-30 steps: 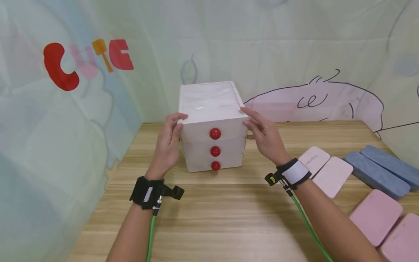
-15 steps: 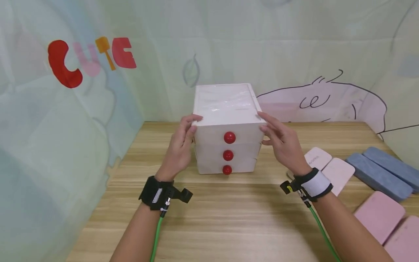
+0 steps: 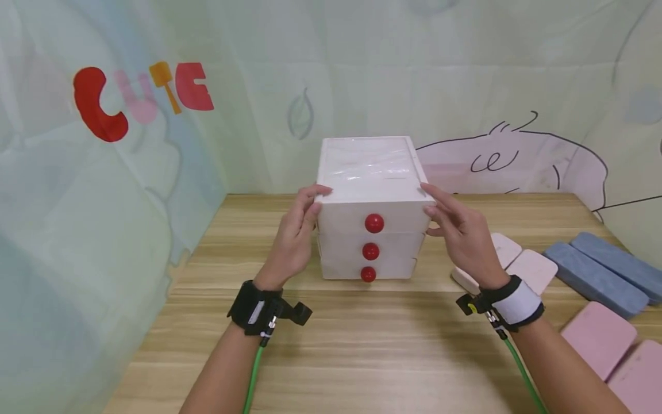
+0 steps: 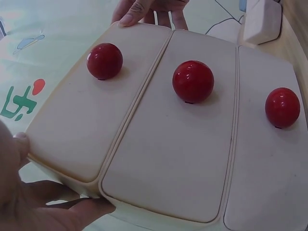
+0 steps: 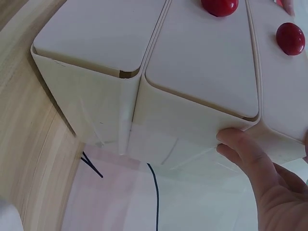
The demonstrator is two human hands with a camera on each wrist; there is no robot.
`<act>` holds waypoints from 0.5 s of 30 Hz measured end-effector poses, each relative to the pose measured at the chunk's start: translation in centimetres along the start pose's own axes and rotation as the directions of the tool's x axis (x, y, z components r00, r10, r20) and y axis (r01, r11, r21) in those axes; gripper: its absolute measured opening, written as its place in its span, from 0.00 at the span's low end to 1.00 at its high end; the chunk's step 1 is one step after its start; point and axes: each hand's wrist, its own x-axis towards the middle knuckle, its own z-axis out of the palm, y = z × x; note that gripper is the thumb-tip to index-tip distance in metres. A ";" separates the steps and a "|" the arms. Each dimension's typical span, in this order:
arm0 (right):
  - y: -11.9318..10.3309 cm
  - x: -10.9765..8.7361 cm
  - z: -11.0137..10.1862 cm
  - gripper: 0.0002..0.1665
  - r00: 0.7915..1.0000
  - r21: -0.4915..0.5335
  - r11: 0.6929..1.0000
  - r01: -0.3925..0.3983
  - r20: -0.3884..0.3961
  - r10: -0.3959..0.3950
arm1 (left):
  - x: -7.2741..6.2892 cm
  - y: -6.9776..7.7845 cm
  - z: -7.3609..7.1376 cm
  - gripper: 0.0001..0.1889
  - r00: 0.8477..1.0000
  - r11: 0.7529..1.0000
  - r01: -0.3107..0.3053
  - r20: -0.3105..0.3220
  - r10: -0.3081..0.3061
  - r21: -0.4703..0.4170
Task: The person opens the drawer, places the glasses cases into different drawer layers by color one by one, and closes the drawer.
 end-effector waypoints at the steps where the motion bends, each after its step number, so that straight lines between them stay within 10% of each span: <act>1: 0.0 -0.1 -0.1 0.30 1.000 -0.005 1.000 0.005 -0.002 -0.005 | 0.0 0.0 0.1 0.19 1.000 1.000 -0.002 0.000 0.002 0.000; 15: 0.7 -1.1 -1.7 0.30 1.000 -0.024 1.000 0.006 -0.025 -0.007 | 0.2 0.5 1.5 0.19 0.999 0.999 -0.020 0.028 0.021 -0.031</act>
